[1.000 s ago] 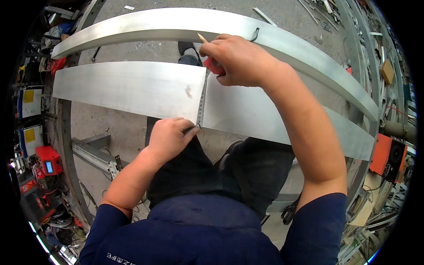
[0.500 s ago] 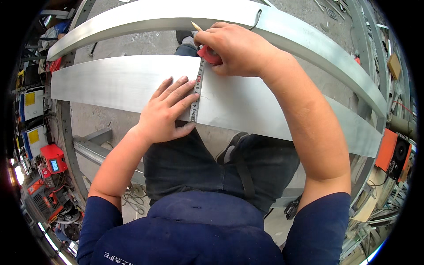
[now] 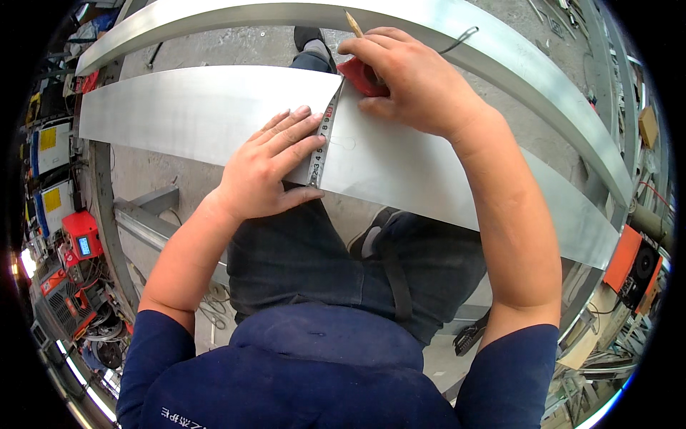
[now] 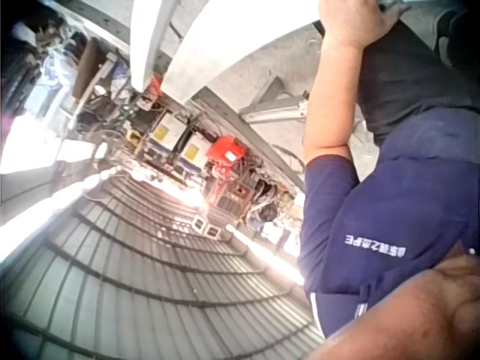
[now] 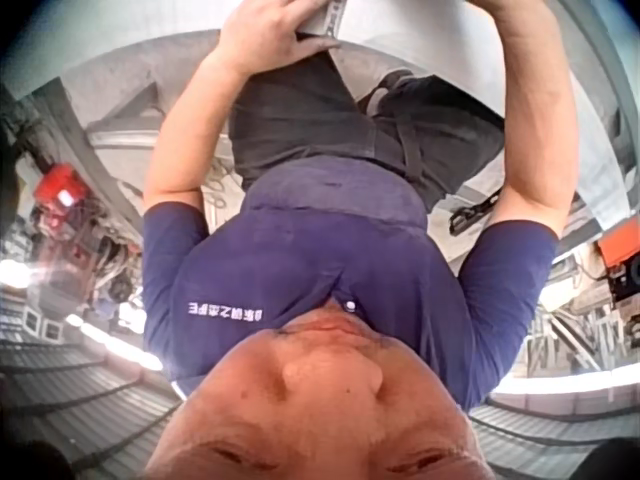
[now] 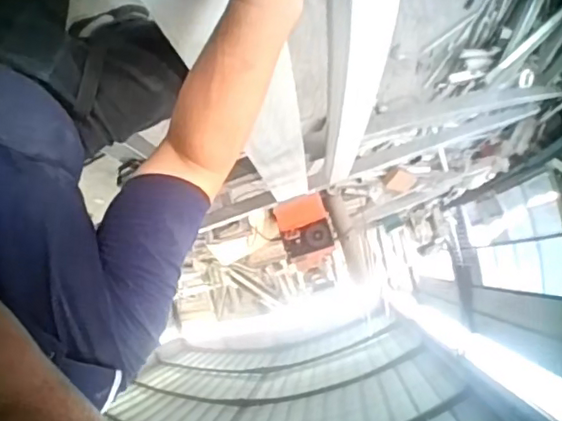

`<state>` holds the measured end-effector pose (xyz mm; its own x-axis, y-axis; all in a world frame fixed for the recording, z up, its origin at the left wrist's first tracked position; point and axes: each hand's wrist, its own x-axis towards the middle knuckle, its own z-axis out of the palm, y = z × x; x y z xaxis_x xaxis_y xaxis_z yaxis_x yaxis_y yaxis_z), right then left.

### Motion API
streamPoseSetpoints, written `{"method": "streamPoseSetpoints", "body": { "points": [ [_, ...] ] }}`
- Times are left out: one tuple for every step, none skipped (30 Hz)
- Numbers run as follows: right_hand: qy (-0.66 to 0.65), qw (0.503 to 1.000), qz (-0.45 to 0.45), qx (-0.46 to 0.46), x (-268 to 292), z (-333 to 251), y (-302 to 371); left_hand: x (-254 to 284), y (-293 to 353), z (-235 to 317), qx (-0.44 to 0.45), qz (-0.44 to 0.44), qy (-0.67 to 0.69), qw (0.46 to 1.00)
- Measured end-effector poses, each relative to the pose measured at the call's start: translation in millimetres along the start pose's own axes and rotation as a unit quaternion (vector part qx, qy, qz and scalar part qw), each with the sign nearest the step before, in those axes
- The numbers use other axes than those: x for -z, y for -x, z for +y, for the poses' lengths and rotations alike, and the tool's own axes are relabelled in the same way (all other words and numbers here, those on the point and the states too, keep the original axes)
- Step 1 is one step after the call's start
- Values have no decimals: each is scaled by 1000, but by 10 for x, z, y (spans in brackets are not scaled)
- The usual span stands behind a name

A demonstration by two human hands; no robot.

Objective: The person measures and marks a long metal bar using a tape measure and a pencil. They then use a power drill to create holes at the marked locations on the metal bar.

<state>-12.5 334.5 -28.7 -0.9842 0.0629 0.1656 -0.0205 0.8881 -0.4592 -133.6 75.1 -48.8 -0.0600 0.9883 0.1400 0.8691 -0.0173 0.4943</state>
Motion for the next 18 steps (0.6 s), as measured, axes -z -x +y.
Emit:
{"method": "streamPoseSetpoints", "body": {
  "points": [
    [-5,1000,-2,-1,-11,22,7,-4,2,-1,0,1,2,1000],
    [-9,1000,-5,-2,-23,38,13,-6,7,1,2,3,1,1000],
    [0,1000,12,5,-38,49,19,-5,2,2,3,5,1,1000],
    [9,999,30,11,-61,58,27,-7,-2,3,3,8,0,1000],
    [19,999,47,18,-73,59,35,-13,-4,4,2,9,2,1000],
    [-7,999,49,-2,-50,22,30,-14,3,3,4,13,1,1000],
    [-32,998,52,-23,-3,-46,38,-14,11,1,5,16,1,1000],
    [-57,996,54,-43,26,-100,53,-12,21,-3,6,16,2,1000],
    [-58,994,90,-29,32,-114,78,-9,17,-6,5,17,3,1000],
    [-58,990,126,-14,19,-115,114,-6,13,-7,4,18,5,1000],
    [-59,985,162,1,13,-122,147,-7,7,-3,4,18,5,1000],
    [-71,979,191,17,10,-143,172,-11,9,3,5,18,3,1000],
    [-166,968,190,-13,3,-210,214,-10,11,2,6,18,2,1000],
    [-260,946,187,-44,-10,-301,274,-6,16,-4,6,18,2,1000],
    [-348,916,182,-75,-8,-383,336,-3,11,-5,4,17,3,1000],
    [-440,880,174,-56,-7,-433,375,-2,9,-6,3,17,5,1000],
    [-491,851,168,-80,-56,-473,433,1,7,-7,3,14,4,1000],
    [-507,841,157,-103,-84,-502,469,9,6,-3,3,11,2,1000]
  ]
}}
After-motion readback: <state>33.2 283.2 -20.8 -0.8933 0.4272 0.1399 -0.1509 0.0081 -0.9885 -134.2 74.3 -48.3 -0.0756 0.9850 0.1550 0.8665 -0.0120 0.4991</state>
